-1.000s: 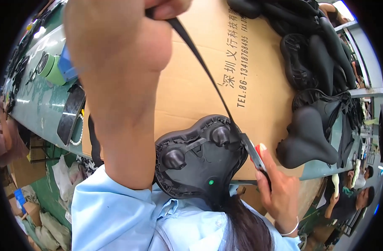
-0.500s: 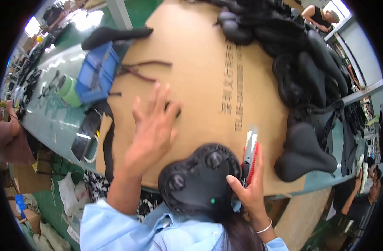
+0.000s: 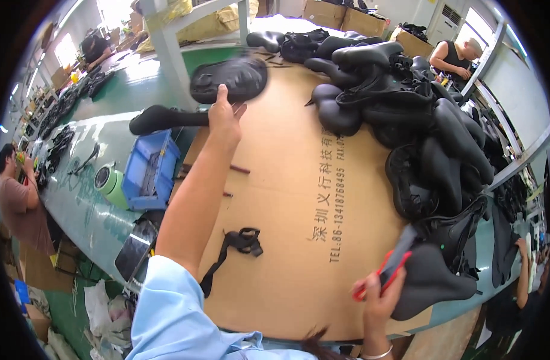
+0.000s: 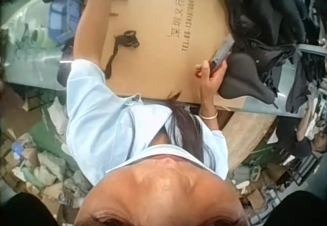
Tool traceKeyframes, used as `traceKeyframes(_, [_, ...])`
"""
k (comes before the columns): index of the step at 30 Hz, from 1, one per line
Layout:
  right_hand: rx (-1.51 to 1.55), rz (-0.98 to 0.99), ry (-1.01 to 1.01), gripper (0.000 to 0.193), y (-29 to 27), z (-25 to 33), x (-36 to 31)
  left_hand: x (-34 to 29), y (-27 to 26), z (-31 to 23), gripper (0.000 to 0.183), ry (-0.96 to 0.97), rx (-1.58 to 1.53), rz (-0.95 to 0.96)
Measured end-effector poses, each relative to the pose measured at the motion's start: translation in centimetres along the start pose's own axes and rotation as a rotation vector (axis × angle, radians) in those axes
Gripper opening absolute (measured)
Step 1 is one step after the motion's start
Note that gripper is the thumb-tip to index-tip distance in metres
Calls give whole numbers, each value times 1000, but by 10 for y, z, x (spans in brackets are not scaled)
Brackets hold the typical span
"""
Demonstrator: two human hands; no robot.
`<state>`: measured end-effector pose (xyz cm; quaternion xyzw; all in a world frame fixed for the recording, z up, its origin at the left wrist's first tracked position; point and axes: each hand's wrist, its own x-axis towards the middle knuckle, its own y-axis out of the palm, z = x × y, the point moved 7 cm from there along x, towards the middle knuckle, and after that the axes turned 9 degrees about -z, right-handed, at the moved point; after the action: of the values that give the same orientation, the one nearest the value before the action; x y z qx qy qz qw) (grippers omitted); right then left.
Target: Trim excess material from bicycle seats using a utility knife.
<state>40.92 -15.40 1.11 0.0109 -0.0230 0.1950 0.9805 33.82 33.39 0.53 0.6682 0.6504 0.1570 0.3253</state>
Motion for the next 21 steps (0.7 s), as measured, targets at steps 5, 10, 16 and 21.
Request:
traceKeyframes(5, [-30,-14,204,46,-10,-54,-25,-58,134,96,65,677,947,502])
traceKeyframes(10, [-188,44,107,43,-1,-51,-15,-87,216,146,72,738,1369,796])
traceKeyframes(16, [-189,89,99,40,-4,-52,-21,-165,177,74,58,71,1059,959])
traceKeyframes(21, [-10,-24,8,45,-16,-58,-23,-235,28,9,42,493,1145,913])
